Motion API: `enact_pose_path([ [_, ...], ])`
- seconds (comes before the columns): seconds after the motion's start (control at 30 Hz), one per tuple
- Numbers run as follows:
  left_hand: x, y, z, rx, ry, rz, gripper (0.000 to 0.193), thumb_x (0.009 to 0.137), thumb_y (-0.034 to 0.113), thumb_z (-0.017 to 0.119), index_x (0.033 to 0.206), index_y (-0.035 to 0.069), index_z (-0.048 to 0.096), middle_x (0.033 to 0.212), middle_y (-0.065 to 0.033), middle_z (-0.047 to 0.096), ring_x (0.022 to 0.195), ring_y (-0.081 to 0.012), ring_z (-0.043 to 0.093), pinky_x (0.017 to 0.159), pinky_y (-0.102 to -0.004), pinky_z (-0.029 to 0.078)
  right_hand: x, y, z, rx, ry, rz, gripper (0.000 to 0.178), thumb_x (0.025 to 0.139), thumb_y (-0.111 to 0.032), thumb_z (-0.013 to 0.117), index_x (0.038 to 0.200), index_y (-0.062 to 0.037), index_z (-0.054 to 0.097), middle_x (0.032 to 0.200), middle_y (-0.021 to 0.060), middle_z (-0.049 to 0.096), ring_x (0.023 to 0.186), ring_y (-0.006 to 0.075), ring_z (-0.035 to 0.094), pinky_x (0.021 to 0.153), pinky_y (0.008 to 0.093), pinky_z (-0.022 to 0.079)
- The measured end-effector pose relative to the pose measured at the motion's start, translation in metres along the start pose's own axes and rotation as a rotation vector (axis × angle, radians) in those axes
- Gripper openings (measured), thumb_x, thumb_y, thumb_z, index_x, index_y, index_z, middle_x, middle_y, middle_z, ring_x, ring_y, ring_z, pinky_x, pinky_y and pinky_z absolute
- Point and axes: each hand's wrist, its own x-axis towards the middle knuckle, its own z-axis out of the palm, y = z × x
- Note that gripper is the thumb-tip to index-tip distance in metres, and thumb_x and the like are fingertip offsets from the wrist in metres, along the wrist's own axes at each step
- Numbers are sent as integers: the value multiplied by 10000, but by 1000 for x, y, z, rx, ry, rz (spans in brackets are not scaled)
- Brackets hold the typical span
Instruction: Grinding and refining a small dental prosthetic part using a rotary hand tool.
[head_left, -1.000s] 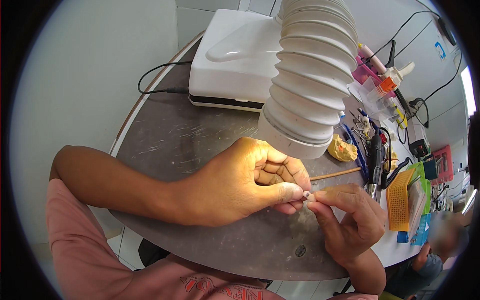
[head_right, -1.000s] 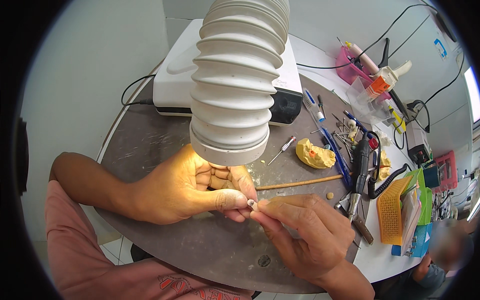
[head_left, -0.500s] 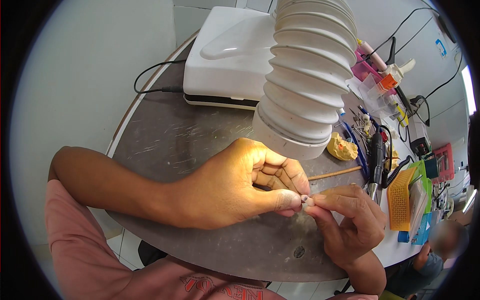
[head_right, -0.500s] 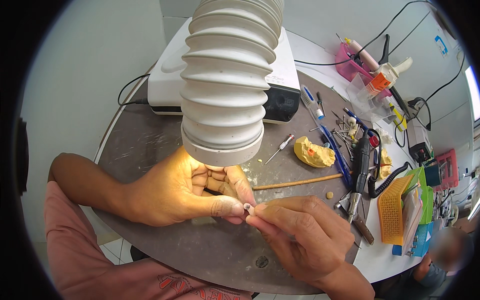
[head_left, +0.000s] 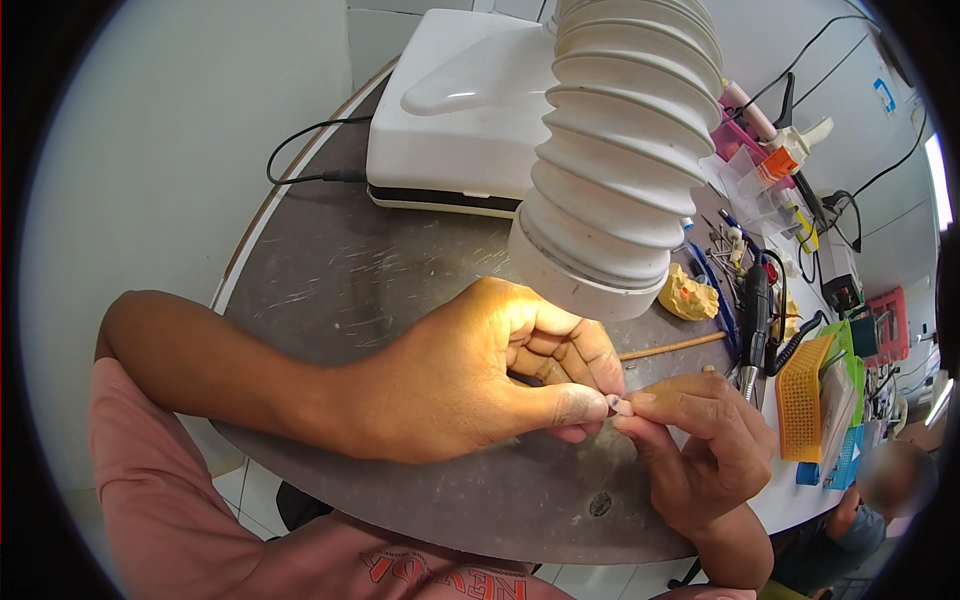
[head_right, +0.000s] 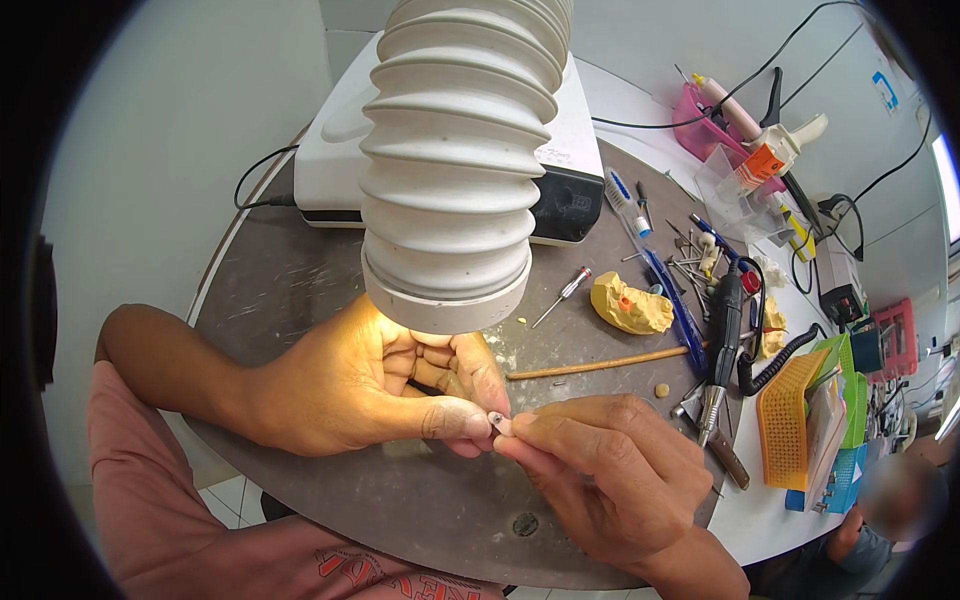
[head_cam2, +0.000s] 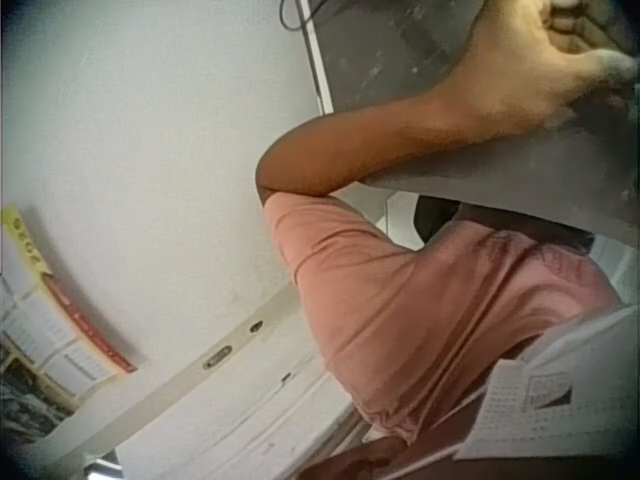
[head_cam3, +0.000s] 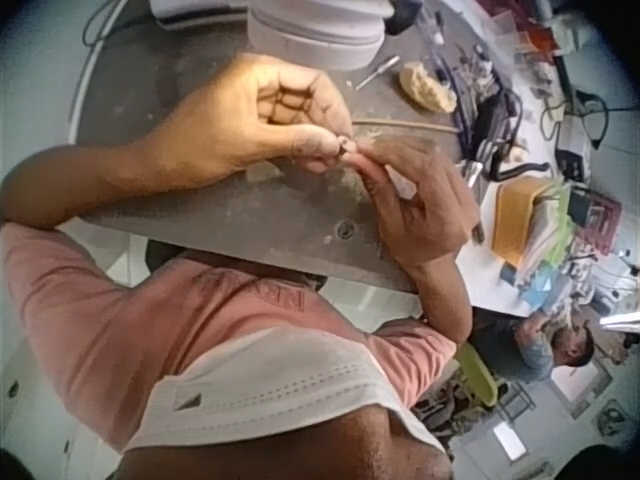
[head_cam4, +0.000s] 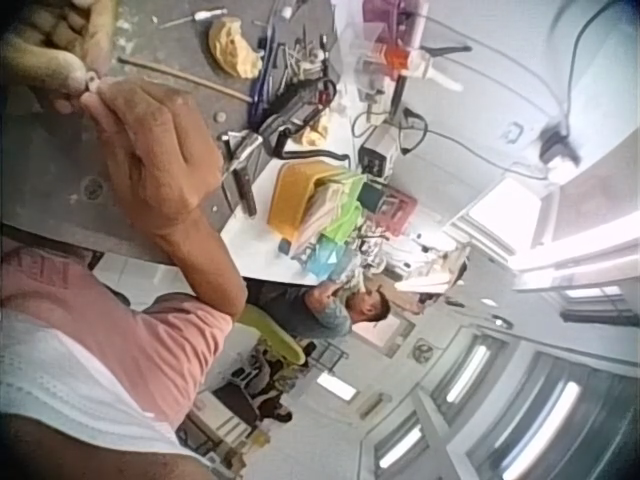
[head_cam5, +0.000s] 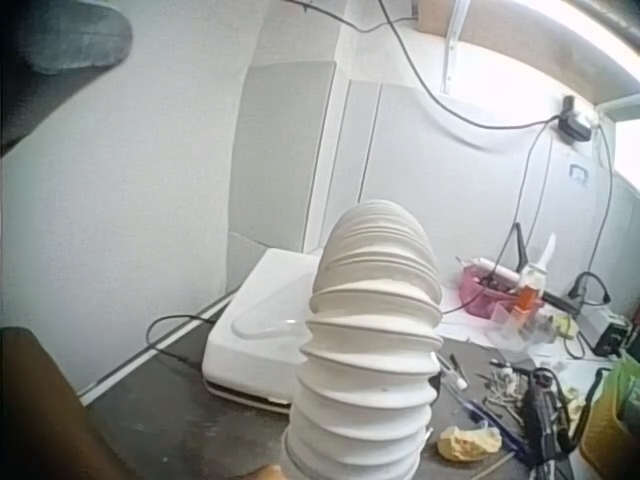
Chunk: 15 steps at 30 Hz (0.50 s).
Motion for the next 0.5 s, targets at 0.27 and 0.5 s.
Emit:
enact_pose_path([
  [0.27, 1, -1, 0, -27, -6, -8, 299, 843, -36, 639, 1065, -41, 438, 947, -126, 591, 866, -163, 632, 769, -278, 569, 0, 0, -1, 5, 2, 14, 254, 667, -25, 808, 870, -10, 655, 748, 92, 665, 613, 196, 634, 515, 256, 496],
  [0.5, 2, 0, -1, -4, -13, -13, 294, 842, -35, 640, 1061, -37, 443, 950, -119, 593, 880, -156, 628, 769, -273, 566, 1, 0, -1, 2, -14, 14, 257, 665, -10, 804, 874, -8, 654, 751, 95, 665, 616, 198, 635, 522, 262, 499],
])
